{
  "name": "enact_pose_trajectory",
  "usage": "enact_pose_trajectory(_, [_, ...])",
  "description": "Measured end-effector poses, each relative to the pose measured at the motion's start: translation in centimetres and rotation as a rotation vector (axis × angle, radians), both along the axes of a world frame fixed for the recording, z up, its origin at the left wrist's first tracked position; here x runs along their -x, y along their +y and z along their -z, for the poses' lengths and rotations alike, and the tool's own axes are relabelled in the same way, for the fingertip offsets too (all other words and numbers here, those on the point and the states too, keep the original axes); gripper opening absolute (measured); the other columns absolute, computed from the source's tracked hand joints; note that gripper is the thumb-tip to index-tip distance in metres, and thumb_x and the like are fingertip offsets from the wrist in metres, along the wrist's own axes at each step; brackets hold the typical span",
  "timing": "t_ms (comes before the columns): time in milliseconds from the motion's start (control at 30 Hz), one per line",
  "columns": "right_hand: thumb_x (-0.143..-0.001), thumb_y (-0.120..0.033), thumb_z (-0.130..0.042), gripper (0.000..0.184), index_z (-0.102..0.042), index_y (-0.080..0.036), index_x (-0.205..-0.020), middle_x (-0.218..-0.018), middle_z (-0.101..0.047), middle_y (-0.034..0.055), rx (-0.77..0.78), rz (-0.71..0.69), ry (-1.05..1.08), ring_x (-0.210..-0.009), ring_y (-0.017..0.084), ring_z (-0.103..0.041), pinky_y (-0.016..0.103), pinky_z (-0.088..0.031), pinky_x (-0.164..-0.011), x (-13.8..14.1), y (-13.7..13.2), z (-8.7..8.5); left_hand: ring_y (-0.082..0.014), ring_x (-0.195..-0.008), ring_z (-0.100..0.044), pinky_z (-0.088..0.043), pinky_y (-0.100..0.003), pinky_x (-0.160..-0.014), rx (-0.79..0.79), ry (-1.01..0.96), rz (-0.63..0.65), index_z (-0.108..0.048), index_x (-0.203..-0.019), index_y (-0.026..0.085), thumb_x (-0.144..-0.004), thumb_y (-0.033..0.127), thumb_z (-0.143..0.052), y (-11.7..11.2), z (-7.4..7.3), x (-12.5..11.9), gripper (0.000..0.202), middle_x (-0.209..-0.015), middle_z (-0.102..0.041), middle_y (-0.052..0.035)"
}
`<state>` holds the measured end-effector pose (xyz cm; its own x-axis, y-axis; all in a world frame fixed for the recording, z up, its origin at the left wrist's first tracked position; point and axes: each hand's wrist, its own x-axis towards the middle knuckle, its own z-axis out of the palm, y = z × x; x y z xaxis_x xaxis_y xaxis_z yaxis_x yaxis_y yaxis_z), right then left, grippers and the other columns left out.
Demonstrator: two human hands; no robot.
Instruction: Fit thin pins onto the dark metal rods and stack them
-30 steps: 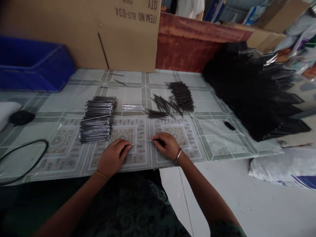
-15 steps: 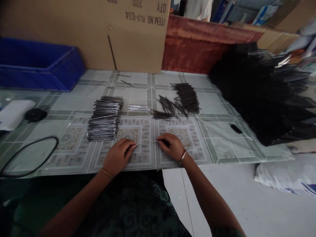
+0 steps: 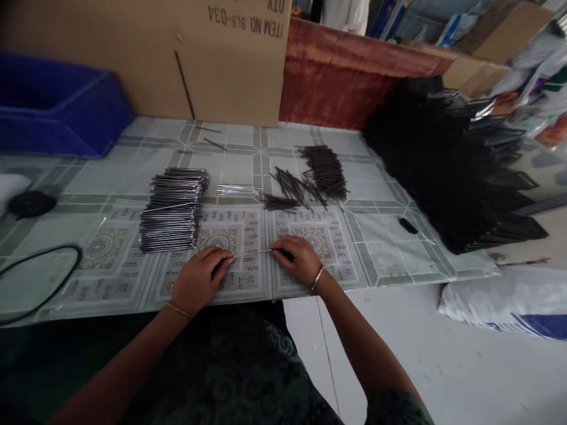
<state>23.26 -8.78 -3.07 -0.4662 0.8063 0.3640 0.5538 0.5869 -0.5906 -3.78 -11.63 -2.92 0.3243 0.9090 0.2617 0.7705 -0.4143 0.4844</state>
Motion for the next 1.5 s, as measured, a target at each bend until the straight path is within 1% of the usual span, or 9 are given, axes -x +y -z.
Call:
enact_pose_trajectory(200, [-0.097,-0.035,-0.052,0.023,-0.072,-0.026,-0.104,-0.094,-0.073,0.0055,-0.145,-0.057,-0.322,-0.083,0.02,-0.067,0.035,-0.049,-0.074,0.7,-0.4,-1.4,-0.0197,-0.089,-0.064,-0.052,-0.036,-0.085,0.07,0.011,0.036,-0.068,-0.096,0.018,-0.095,0.027,-0.05,-1.2,-0.8,-1.0,0.021,-0.094,-0.069,-0.0059])
enact_pose_trajectory(467, [-0.095,-0.046,-0.054,0.026,-0.07,-0.026,-0.1,-0.083,-0.073,0.0047,-0.175,-0.102,-0.183,-0.071,0.021,-0.068,0.035,-0.052,-0.065,5.9,-1.6,-1.8,-0.0178,-0.094,-0.067,-0.055,-0.034,-0.088,0.059,-0.341,-0.003,-0.064,-0.116,0.016,-0.097,0.024,-0.041,-4.1,-0.1,-2.0,0.031,-0.102,-0.071,-0.0082])
enact_pose_trajectory(600, [-0.092,-0.048,-0.058,0.025,-0.07,-0.026,-0.094,-0.08,-0.072,0.0045,-0.103,-0.022,-0.141,-0.061,0.018,-0.063,0.032,-0.05,-0.056,8.8,-1.5,-1.7,-0.0199,-0.102,-0.066,-0.054,-0.037,-0.094,0.044,-0.386,-0.109,-0.049,-0.136,0.016,-0.098,0.028,-0.036,-4.5,0.0,-0.1,0.041,-0.116,-0.069,-0.0099])
enact_pose_trajectory(700, [-0.093,-0.045,-0.057,0.023,-0.07,-0.026,-0.095,-0.085,-0.071,0.0076,-0.129,0.002,-0.162,-0.072,0.021,-0.066,0.035,-0.051,-0.065,11.6,-0.3,-1.6,-0.0218,-0.115,-0.062,-0.051,-0.038,-0.098,0.026,-0.382,-0.159,-0.033,-0.146,0.013,-0.099,0.031,-0.032,-4.6,0.1,1.6,0.051,-0.133,-0.061,-0.0137])
enact_pose_trajectory(933, [-0.095,-0.042,-0.054,0.027,-0.072,-0.022,-0.091,-0.088,-0.07,0.0081,-0.173,-0.117,-0.291,-0.082,0.023,-0.062,0.039,-0.044,-0.078,18.5,-0.5,0.1,-0.0283,-0.146,-0.026,-0.028,-0.049,-0.117,-0.037,-0.25,-0.316,-0.025,-0.15,0.012,-0.095,0.036,-0.038,-6.2,0.5,7.4,0.061,-0.156,-0.032,-0.0184])
enact_pose_trajectory(1167, [-0.094,-0.042,-0.057,0.022,-0.071,-0.027,-0.101,-0.097,-0.067,0.0054,-0.145,0.067,-0.28,-0.096,0.024,-0.056,0.045,-0.035,-0.096,24.4,0.1,0.5,-0.0384,-0.149,-0.012,-0.011,-0.058,-0.118,0.084,0.027,-0.429,-0.019,-0.15,0.003,-0.079,0.048,-0.056,-4.7,-0.1,11.9,0.091,-0.159,-0.016,-0.0266])
enact_pose_trajectory(1267, [-0.093,-0.043,-0.057,0.028,-0.066,-0.025,-0.113,-0.103,-0.067,0.0071,-0.105,0.109,-0.301,-0.099,0.027,-0.057,0.046,-0.037,-0.097,24.0,0.3,-0.4,-0.0379,-0.148,-0.017,-0.007,-0.059,-0.119,0.085,0.139,-0.409,-0.02,-0.15,0.003,-0.08,0.054,-0.055,-4.1,-0.1,11.8,0.093,-0.157,-0.022,-0.027])
enact_pose_trajectory(1367, [-0.093,-0.045,-0.055,0.046,-0.052,-0.026,-0.135,-0.13,-0.058,0.0105,-0.117,0.209,-0.287,-0.12,0.031,-0.05,0.051,-0.032,-0.107,21.4,-2.1,-0.9,-0.0373,-0.148,-0.02,-0.004,-0.061,-0.118,0.056,0.208,-0.391,-0.019,-0.15,0.0,-0.084,0.058,-0.049,-4.0,0.0,11.2,0.093,-0.155,-0.028,-0.0283])
enact_pose_trajectory(1500, [-0.095,-0.047,-0.049,0.067,-0.024,-0.023,-0.153,-0.154,-0.035,0.0145,-0.064,0.305,-0.299,-0.141,0.035,-0.031,0.059,-0.02,-0.115,18.7,-6.0,0.6,-0.0377,-0.146,-0.023,-0.007,-0.061,-0.118,0.007,0.254,-0.377,-0.019,-0.149,-0.004,-0.089,0.054,-0.044,-3.8,0.3,10.4,0.088,-0.153,-0.031,-0.0301])
